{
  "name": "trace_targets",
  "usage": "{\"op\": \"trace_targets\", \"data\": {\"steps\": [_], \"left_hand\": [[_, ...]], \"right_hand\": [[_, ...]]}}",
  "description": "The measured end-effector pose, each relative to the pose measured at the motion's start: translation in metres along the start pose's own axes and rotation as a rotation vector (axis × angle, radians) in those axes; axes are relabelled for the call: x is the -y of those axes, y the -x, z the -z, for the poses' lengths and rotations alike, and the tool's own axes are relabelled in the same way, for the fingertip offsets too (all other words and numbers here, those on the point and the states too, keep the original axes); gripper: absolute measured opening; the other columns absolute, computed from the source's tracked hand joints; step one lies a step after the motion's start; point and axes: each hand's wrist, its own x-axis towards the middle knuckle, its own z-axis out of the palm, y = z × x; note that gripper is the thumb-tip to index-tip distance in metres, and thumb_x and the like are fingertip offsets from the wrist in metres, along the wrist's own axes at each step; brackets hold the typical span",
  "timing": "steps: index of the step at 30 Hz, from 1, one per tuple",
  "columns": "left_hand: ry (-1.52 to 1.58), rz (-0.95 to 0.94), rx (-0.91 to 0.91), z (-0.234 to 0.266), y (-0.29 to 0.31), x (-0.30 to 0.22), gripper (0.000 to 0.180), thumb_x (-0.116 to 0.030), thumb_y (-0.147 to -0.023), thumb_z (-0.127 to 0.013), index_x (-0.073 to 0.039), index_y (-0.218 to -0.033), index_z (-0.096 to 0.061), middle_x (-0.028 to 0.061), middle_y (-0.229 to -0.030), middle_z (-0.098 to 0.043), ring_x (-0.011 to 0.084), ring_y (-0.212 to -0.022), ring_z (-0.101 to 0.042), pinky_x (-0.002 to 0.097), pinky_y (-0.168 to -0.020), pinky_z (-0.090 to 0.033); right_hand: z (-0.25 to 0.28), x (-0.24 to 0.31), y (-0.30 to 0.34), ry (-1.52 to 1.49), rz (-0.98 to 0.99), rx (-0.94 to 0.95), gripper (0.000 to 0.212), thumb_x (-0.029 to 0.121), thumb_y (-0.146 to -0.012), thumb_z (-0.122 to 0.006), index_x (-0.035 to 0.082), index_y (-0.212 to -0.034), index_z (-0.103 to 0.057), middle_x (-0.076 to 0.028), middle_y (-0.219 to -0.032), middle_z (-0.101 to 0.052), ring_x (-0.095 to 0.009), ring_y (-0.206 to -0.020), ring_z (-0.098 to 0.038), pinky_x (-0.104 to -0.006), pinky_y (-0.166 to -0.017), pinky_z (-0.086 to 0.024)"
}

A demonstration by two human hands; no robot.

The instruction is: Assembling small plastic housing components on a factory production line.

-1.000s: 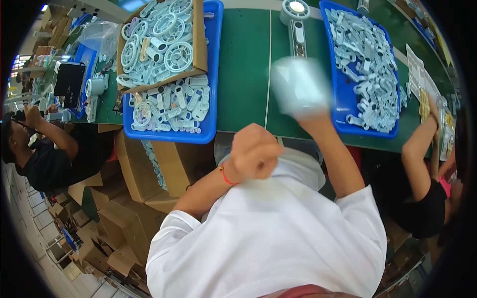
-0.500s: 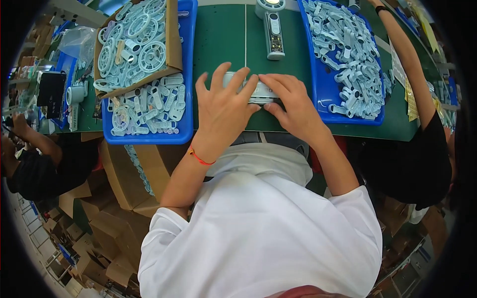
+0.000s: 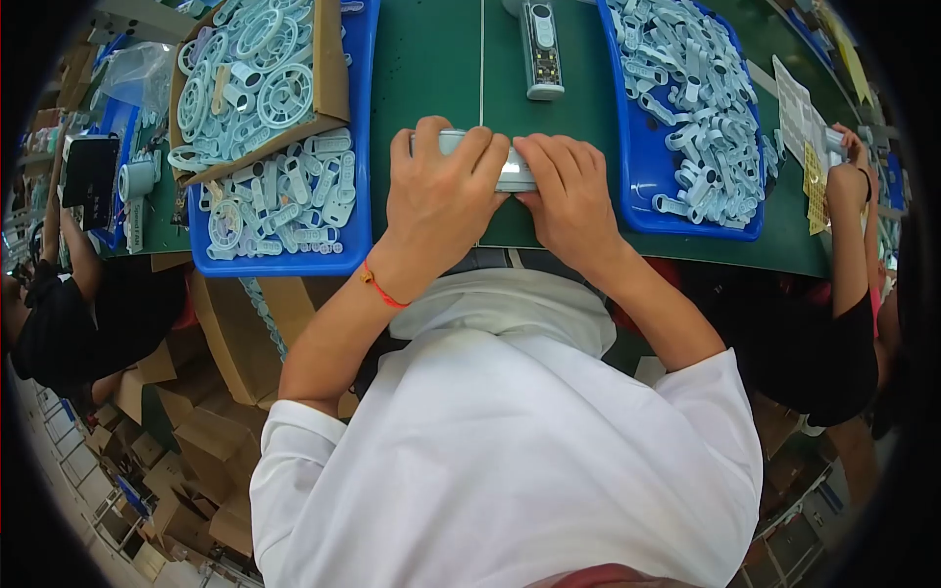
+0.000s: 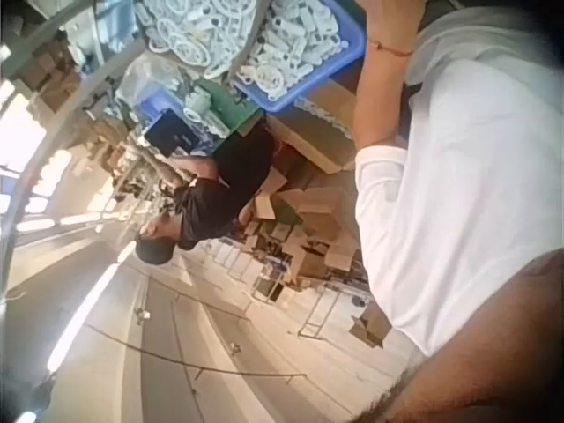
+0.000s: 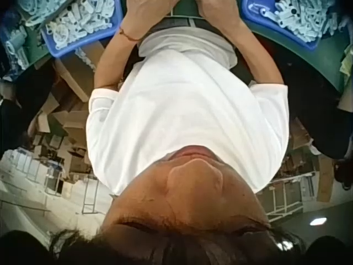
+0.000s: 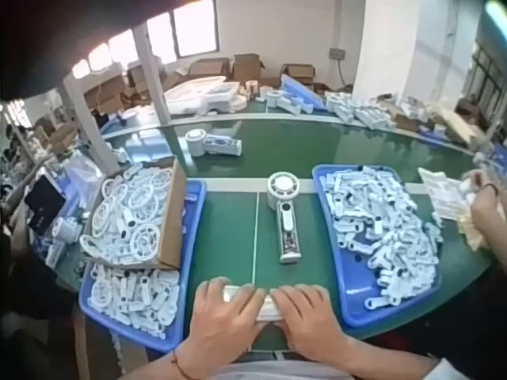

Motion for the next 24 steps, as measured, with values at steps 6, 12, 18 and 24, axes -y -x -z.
{"op": "trace_targets", "data": {"steps": [6, 12, 18, 24], "left_hand": [[0.070, 0.126, -0.260, 0.011, 0.000, -0.005, 0.074, -0.035, -0.063, -0.078, -0.009, -0.125, -0.047, 0.0127, -0.126, -0.043, 0.0312, -0.116, -0.042, 0.0439, -0.098, -0.033], [1.618, 0.699, -0.360, 0.012, -0.045, -0.032, 0.058, -0.017, -0.079, -0.066, 0.001, -0.122, -0.033, 0.0114, -0.101, -0.053, 0.0184, -0.085, -0.058, 0.0275, -0.070, -0.048], [0.463, 0.521, -0.099, -0.019, -0.245, 0.050, 0.050, -0.023, -0.071, -0.060, 0.006, -0.109, -0.047, 0.0242, -0.099, -0.060, 0.0355, -0.088, -0.062, 0.0375, -0.075, -0.051], [0.245, 0.681, 0.158, -0.120, -0.346, 0.092, 0.049, -0.038, -0.070, -0.060, -0.001, -0.103, -0.059, 0.0190, -0.116, -0.053, 0.0354, -0.106, -0.053, 0.0397, -0.089, -0.045]], "right_hand": [[0.020, 0.003, -0.003, -0.310, -0.244, -0.010, 0.052, 0.002, -0.067, -0.068, 0.004, -0.118, -0.054, -0.016, -0.111, -0.054, -0.032, -0.103, -0.051, -0.0381, -0.091, -0.039], [0.076, -0.010, -0.039, -0.429, -0.194, 0.086, 0.030, 0.017, -0.076, -0.065, 0.005, -0.104, -0.065, -0.010, -0.102, -0.064, -0.023, -0.093, -0.058, -0.0338, -0.084, -0.041], [0.064, -0.118, -0.013, 0.667, -0.336, 0.171, 0.017, 0.006, -0.077, -0.056, 0.011, -0.093, -0.055, -0.008, -0.077, -0.055, -0.028, -0.078, -0.055, -0.0403, -0.071, -0.038], [0.095, -0.071, -0.029, 0.189, -0.444, 0.216, 0.037, 0.000, -0.077, -0.051, 0.009, -0.112, -0.055, -0.013, -0.082, -0.054, -0.030, -0.066, -0.057, -0.0374, -0.055, -0.044]]}}
